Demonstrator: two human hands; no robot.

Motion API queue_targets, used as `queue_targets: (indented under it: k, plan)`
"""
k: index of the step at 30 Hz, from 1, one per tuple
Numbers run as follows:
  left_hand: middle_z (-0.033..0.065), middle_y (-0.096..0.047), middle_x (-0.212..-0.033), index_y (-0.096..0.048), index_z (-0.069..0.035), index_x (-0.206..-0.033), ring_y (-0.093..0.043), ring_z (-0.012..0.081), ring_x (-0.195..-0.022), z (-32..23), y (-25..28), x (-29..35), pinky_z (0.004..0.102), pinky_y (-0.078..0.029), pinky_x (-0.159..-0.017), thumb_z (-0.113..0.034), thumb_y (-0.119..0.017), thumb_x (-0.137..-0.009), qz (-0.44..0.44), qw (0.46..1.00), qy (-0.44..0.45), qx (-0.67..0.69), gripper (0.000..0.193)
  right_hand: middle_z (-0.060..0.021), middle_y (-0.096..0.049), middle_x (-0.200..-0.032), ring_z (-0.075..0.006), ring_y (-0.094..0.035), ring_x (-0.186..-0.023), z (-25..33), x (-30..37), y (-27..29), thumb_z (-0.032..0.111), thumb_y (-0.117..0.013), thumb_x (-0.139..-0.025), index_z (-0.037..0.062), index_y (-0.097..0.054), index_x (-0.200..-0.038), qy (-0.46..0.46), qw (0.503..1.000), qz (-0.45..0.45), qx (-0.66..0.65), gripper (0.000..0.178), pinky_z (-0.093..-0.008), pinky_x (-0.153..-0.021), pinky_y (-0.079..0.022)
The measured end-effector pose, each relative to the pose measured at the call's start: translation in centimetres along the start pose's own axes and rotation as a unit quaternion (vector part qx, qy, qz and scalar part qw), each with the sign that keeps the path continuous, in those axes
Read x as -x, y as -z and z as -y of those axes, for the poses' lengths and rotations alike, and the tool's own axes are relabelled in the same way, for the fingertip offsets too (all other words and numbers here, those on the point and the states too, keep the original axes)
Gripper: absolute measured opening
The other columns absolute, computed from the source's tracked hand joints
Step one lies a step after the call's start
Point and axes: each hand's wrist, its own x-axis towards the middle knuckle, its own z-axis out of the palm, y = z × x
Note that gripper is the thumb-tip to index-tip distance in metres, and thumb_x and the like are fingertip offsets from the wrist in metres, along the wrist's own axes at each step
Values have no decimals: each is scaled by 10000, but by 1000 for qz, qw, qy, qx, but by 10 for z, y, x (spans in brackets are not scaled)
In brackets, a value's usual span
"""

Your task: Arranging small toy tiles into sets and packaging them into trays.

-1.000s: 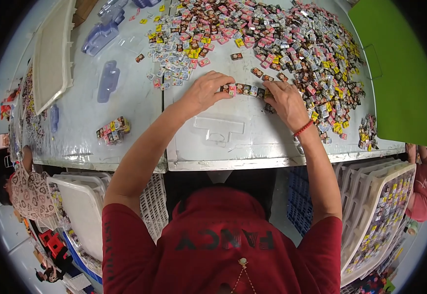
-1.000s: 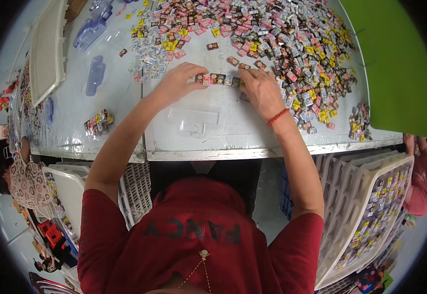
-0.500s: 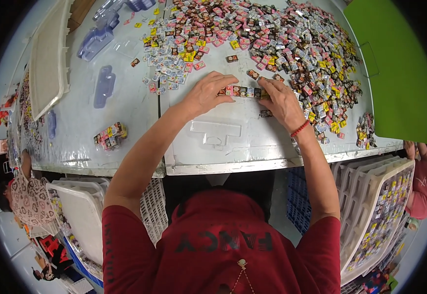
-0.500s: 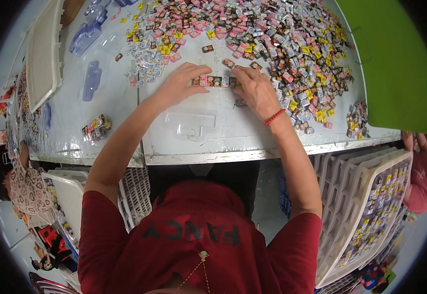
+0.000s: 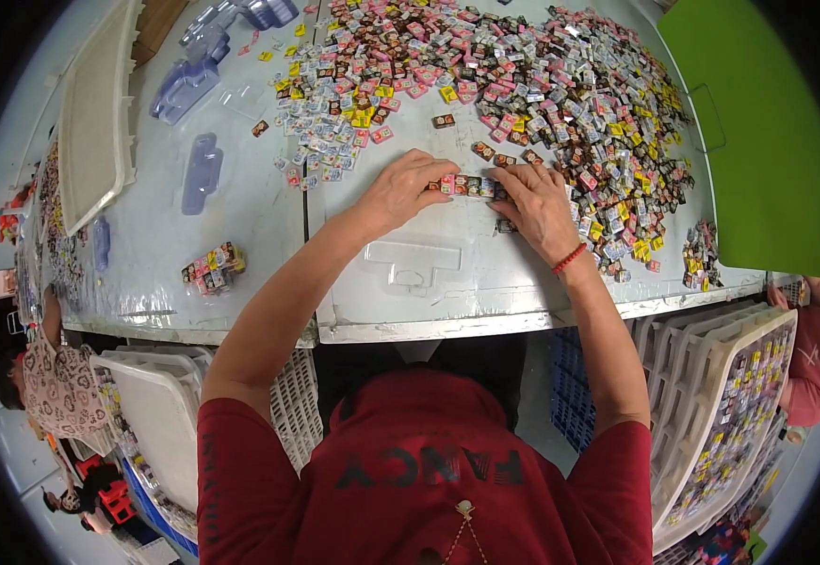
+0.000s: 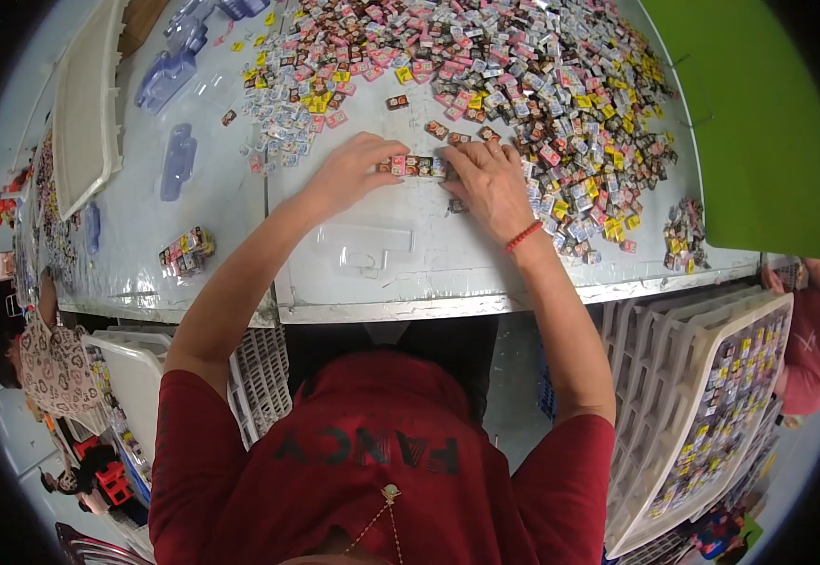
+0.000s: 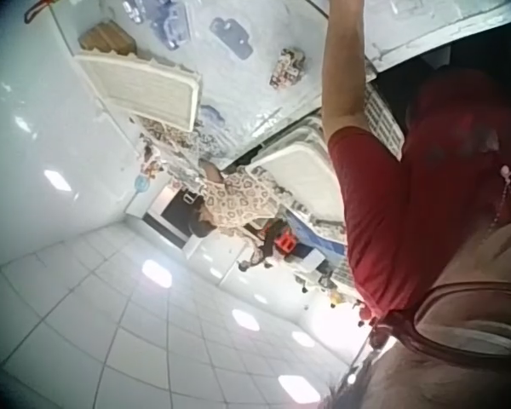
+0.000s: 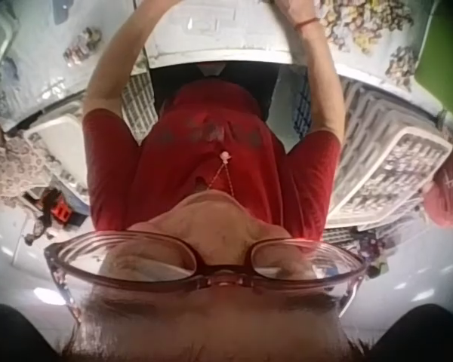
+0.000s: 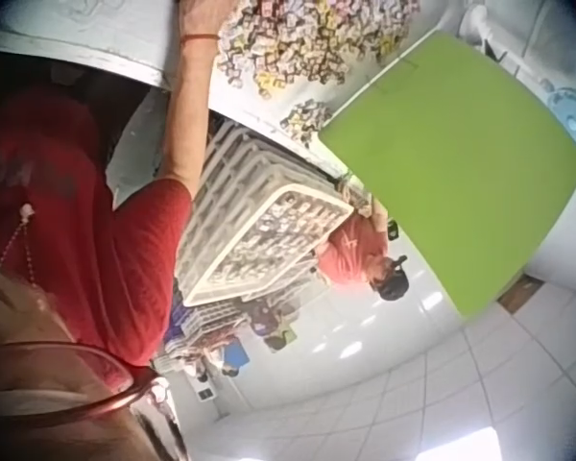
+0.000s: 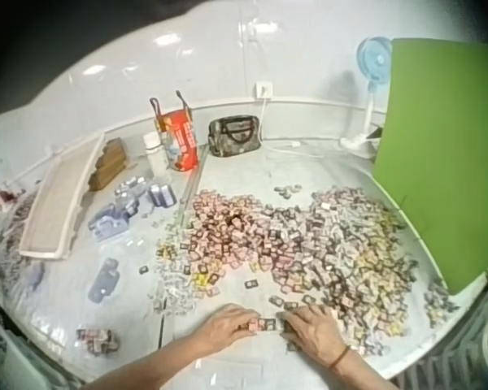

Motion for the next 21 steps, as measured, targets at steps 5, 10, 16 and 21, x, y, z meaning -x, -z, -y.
queue_targets:
  k: [5,10,16,21]
  plan:
    - [84,-617,-913,-636,-104,-1106,-582,255,-910,3,-4,1,343,-486,-803,-170,-700,-792,-33,998,-40,-29,327,-88,-598,-1066,-271,-547,-977,3,-7,-4,113,-710,-753,58,-614,-1134,36,999,1,-23,397,-371,-838,-422]
    - [84,-622,-899,-657,-102,-1072,-593,261,-879,4,-6,-6,352,-497,-774,-182,-691,-805,-37,998,-40,-43,280,-148,-593,-1120,-331,-568,-992,-11,-10,-13,56,-685,-756,41,-611,-1120,72,997,-26,-28,372,-397,-865,-462]
    - [84,-622,-897,-665,-99,-1058,-594,260,-867,-11,24,18,355,-498,-759,-192,-681,-818,-46,997,-57,-37,258,-155,-583,-1078,-321,-555,-979,30,-14,13,8,-650,-768,15,-606,-1123,56,995,10,-79,358,-372,-838,-468]
    - [95,-624,-919,-652,-56,-1011,-575,250,-885,-38,44,71,358,-489,-787,-133,-689,-789,-22,997,-65,-47,238,-145,-585,-1023,-309,-557,-929,83,4,13,10,-662,-747,4,-625,-1072,60,992,21,-107,327,-367,-794,-482]
